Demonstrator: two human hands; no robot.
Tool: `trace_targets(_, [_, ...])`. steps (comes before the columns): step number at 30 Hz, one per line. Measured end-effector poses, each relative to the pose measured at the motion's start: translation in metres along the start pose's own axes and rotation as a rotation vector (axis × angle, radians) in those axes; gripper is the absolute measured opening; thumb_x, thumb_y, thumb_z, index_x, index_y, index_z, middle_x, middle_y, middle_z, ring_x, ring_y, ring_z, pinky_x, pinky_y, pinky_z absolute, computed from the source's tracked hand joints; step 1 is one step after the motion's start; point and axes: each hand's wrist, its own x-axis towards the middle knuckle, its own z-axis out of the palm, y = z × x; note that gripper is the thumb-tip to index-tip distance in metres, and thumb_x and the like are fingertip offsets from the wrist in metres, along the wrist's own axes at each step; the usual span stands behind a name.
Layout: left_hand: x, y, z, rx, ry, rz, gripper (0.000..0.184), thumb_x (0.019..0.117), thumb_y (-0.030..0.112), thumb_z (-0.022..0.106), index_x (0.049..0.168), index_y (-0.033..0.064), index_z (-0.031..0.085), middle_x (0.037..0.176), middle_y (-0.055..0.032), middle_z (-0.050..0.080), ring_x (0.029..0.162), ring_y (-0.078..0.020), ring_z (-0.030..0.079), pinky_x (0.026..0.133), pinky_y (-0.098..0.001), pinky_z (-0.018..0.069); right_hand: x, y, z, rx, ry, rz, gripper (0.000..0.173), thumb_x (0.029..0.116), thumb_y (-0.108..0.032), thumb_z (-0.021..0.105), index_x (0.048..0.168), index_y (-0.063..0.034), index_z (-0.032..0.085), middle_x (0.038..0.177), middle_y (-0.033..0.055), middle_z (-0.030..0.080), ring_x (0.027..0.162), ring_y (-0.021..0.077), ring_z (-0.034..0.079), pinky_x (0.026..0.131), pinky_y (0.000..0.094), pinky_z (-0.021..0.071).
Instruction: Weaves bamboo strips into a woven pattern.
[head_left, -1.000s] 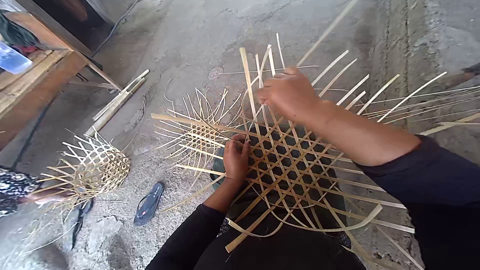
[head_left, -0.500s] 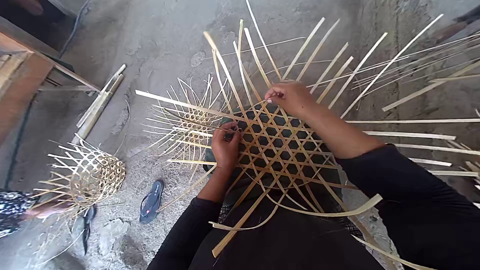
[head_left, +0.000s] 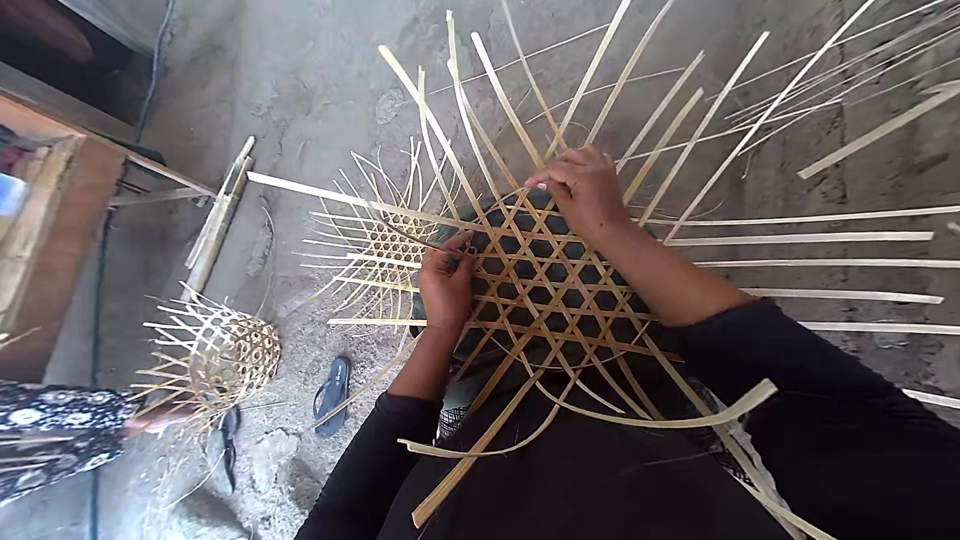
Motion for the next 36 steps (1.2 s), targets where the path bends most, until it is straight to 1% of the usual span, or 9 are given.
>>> trace_targets(3, [-0.001, 0.002, 0.001, -0.006, -0.012, 0.014, 0.030, 0.0977, 0.010, 0.066, 0.125, 0.0172, 0.074, 0.123, -0.0078, 0.069, 0.113, -0.0196, 0.064, 0.093, -0.0419, 0.0543, -0.005, -0.056, -0.050, 0.045, -0.227, 0.203, 0.027, 0.1024, 0.005, 0.053, 0.119, -0.0011, 0.073, 0.131, 0.0149, 0.067, 0.132, 0.0339, 0.054, 0.114, 0.0466, 0.0341])
trace_targets(9, [-0.004, 0.001, -0.003, -0.039, -0.034, 0.012, 0.029, 0.1010, 0.018, 0.066, 0.129, 0.0206, 0.072, 0.124, -0.0036, 0.069, 0.107, -0.0158, 0.066, 0.087, -0.0395, 0.0557, 0.007, 0.038, 0.029, 0.083, 0.086, -0.009, 0.026, 0.1044, -0.015, 0.055, 0.109, -0.0215, 0.079, 0.112, 0.0052, 0.073, 0.116, 0.0291, 0.061, 0.101, 0.0531, 0.0415])
trace_targets(14, [-0.020, -0.001, -0.001, -0.527, 0.262, -0.111, 0.029, 0.0994, 0.010, 0.064, 0.120, 0.0076, 0.044, 0.091, -0.0055, 0.062, 0.054, -0.0120, 0.059, 0.049, -0.0278, 0.0563, 0.008, 0.033, 0.022, 0.135, 0.001, 0.056, 0.021, 0.1027, -0.017, 0.060, 0.109, -0.0221, 0.079, 0.114, 0.0032, 0.073, 0.115, 0.0273, 0.060, 0.102, 0.0533, 0.0413])
trace_targets(18, [-0.027, 0.011, -0.008, -0.552, 0.121, 0.299, 0.018, 0.0961, 0.004, 0.060, 0.111, 0.0129, 0.059, 0.095, -0.0003, 0.070, 0.082, -0.0149, 0.071, 0.078, -0.0359, 0.0626, 0.011, 0.033, 0.022, 0.144, 0.001, 0.066, 0.019, 0.1018, -0.016, 0.062, 0.108, -0.0202, 0.080, 0.114, 0.0039, 0.073, 0.116, 0.0291, 0.060, 0.102, 0.0551, 0.0413])
trace_targets(21, [-0.013, 0.018, -0.007, -0.696, 0.107, 0.119, 0.018, 0.0993, 0.002, 0.045, 0.111, 0.0099, 0.056, 0.107, -0.0071, 0.069, 0.101, -0.0232, 0.071, 0.094, -0.0436, 0.0586, 0.010, 0.032, 0.024, 0.142, -0.009, 0.070, 0.019, 0.1013, -0.016, 0.062, 0.108, -0.0208, 0.080, 0.115, 0.0039, 0.073, 0.118, 0.0293, 0.060, 0.103, 0.0552, 0.0417])
trace_targets(24, [0.004, 0.010, 0.001, -0.840, 0.257, -0.248, 0.014, 0.1063, 0.006, 0.031, 0.105, 0.0102, 0.044, 0.091, -0.0042, 0.066, 0.080, -0.0165, 0.070, 0.077, -0.0335, 0.0593, 0.010, 0.033, 0.025, 0.143, 0.004, 0.069, 0.019, 0.1011, -0.016, 0.063, 0.108, -0.0209, 0.079, 0.113, 0.0042, 0.073, 0.116, 0.0286, 0.061, 0.102, 0.0545, 0.0416])
trace_targets(28, [-0.006, 0.016, -0.002, -0.778, 0.169, -0.165, 0.022, 0.1057, 0.010, 0.029, 0.095, 0.0136, 0.049, 0.072, 0.0015, 0.064, 0.063, -0.0105, 0.065, 0.062, -0.0270, 0.0571, 0.008, 0.034, 0.022, 0.149, 0.010, 0.065, 0.020, 0.1018, -0.015, 0.061, 0.109, -0.0200, 0.079, 0.114, 0.0049, 0.073, 0.116, 0.0292, 0.061, 0.102, 0.0550, 0.0419])
trace_targets(31, [-0.026, 0.049, -0.003, -0.727, -0.053, -0.210, 0.026, 0.1052, 0.006, 0.036, 0.118, 0.0009, 0.058, 0.079, -0.0042, 0.069, 0.069, -0.0132, 0.069, 0.069, -0.0302, 0.0603, 0.008, 0.033, 0.023, 0.137, 0.032, 0.059, 0.020, 0.1017, -0.015, 0.061, 0.108, -0.0204, 0.079, 0.114, 0.0047, 0.074, 0.114, 0.0295, 0.062, 0.100, 0.0556, 0.0433])
trace_targets(36, [-0.024, 0.079, 0.001, -0.826, -0.068, -0.475, 0.048, 0.1096, 0.006, 0.033, 0.156, 0.0009, 0.020, 0.091, -0.0135, 0.068, 0.074, -0.0170, 0.072, 0.075, -0.0292, 0.0608, 0.010, 0.033, 0.028, 0.114, 0.019, 0.037, 0.019, 0.1023, -0.016, 0.061, 0.108, -0.0195, 0.079, 0.114, 0.0055, 0.074, 0.115, 0.0306, 0.063, 0.099, 0.0561, 0.0440])
